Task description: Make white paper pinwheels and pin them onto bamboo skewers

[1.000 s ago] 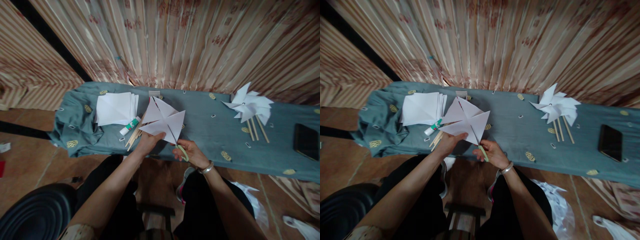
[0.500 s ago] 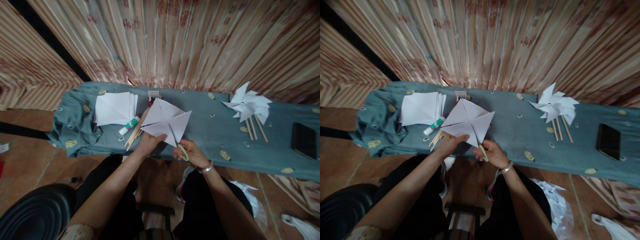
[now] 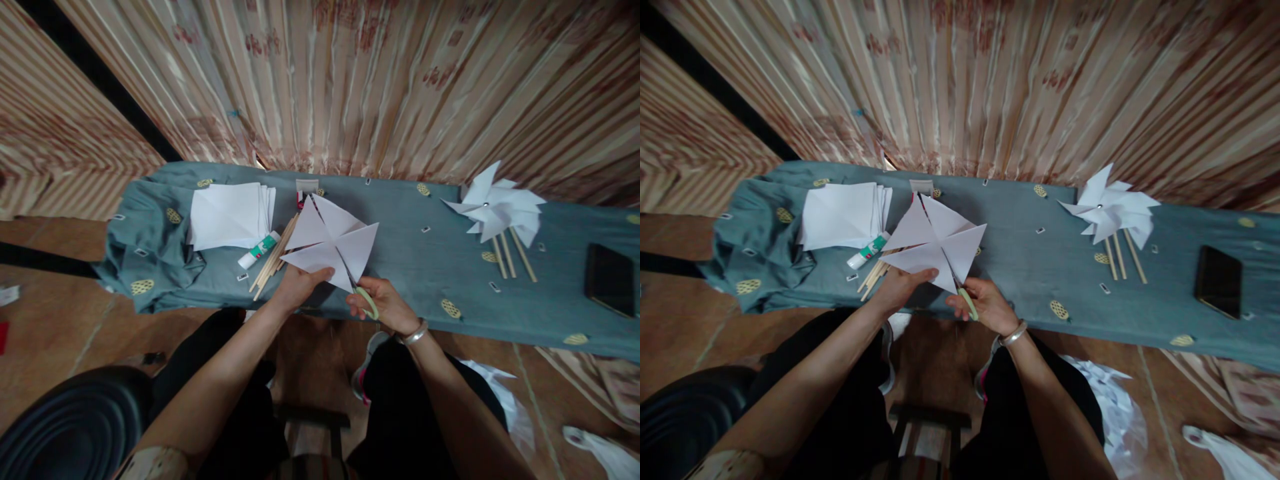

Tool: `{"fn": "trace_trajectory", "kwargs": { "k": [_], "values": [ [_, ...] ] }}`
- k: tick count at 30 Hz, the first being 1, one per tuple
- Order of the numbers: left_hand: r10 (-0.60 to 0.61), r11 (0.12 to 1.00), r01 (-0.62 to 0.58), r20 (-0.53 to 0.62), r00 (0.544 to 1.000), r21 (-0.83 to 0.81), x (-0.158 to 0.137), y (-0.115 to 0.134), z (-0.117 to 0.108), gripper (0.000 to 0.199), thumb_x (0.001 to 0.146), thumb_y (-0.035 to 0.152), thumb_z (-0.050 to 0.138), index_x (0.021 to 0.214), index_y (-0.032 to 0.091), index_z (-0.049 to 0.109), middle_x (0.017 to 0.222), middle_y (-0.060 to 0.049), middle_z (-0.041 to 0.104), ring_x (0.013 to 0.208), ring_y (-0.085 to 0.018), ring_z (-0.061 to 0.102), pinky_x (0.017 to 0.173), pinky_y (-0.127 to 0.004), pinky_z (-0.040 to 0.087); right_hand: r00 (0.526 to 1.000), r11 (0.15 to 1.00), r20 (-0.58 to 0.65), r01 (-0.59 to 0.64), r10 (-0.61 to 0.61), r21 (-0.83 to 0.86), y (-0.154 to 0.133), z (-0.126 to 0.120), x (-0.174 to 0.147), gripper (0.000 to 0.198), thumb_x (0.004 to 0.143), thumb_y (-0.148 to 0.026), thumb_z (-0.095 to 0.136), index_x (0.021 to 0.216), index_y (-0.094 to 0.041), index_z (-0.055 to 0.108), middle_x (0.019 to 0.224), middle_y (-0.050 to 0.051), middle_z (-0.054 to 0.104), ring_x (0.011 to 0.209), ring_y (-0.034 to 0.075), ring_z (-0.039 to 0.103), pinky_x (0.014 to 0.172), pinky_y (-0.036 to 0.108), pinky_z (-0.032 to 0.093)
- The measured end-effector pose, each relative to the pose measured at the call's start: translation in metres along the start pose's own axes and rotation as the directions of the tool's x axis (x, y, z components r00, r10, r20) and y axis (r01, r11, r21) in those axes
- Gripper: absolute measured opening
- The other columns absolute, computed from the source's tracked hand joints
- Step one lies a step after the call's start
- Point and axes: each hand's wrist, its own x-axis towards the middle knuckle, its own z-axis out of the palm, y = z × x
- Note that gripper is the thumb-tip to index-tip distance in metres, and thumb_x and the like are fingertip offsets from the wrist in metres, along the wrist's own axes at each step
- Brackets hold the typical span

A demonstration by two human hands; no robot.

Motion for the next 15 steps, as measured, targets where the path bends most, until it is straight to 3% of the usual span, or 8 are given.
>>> {"fn": "trace_trajectory", "kwargs": {
  "k": [8,15],
  "values": [
    [-0.015,0.999,0.015,-0.007,1.000,0.052,-0.0008,0.0021,-0.0006,0.036,0.061,0.024,0.074,0.096,0.017,0.067,0.099,-0.007,0.074,0.090,-0.021,0.067,0.089,-0.036,0.054,1.000,1.000,-0.006,-0.002,0.002,0.010,-0.0016,0.0010,0.0009,0.046,0.054,-0.052,0.086,0.068,-0.017,0.060,0.051,-0.003,0.061,0.040,0.005,0.049,0.041,0.017,0.034],
    [0.013,0.999,-0.012,-0.029,0.999,0.036,-0.0002,-0.0052,-0.0004,0.043,0.060,0.023,0.077,0.102,0.016,0.066,0.104,-0.008,0.073,0.100,-0.022,0.066,0.103,-0.041,0.047,1.000,1.000,-0.026,-0.009,0.009,0.010,-0.0011,0.0017,0.0015,0.046,0.051,-0.052,0.086,0.065,-0.017,0.060,0.052,-0.003,0.062,0.042,0.006,0.050,0.042,0.018,0.036]
  ]
}}
